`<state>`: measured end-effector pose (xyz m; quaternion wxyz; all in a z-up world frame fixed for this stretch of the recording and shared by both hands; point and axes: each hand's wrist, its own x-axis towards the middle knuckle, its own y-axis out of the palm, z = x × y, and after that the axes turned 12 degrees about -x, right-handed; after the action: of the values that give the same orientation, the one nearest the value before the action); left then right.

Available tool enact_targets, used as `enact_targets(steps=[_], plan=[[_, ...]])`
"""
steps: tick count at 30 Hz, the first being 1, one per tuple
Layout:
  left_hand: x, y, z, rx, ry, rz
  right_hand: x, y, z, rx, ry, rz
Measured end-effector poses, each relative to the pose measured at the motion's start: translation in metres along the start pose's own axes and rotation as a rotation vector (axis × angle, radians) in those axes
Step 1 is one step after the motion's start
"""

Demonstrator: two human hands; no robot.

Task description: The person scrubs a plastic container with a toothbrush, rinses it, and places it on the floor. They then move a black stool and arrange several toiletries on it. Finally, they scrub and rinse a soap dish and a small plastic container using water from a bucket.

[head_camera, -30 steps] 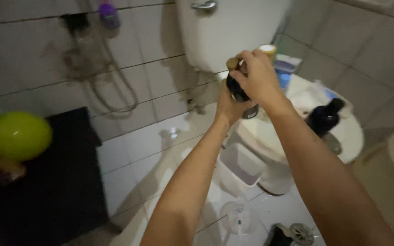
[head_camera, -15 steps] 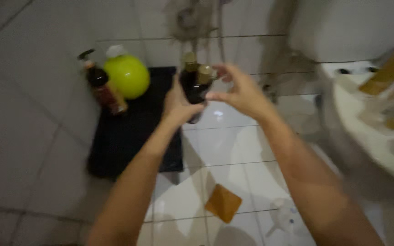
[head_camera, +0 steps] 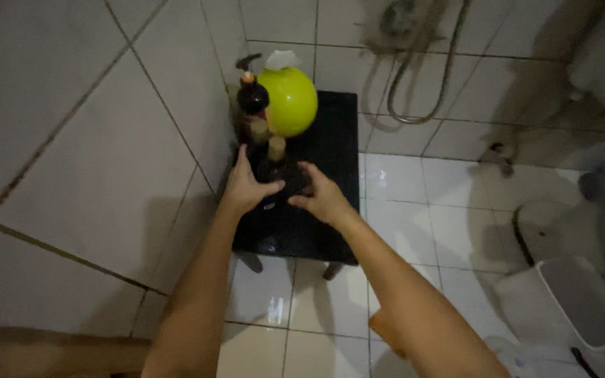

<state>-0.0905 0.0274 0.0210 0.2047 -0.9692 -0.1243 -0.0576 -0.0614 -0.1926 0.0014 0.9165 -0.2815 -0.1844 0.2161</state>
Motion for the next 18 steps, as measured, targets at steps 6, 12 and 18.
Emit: enact_targets(steps=[6,12,18], plan=[[0.018,-0.028,0.044,-0.497,0.158,0.236,0.007,0.038,0.009,0.126,0.184,0.098],[0.043,-0.032,0.056,-0.456,0.101,0.139,0.025,0.069,0.015,0.226,0.215,0.121],[0.016,-0.018,0.03,-0.253,0.079,-0.186,0.037,0.076,0.004,0.189,0.327,0.14]])
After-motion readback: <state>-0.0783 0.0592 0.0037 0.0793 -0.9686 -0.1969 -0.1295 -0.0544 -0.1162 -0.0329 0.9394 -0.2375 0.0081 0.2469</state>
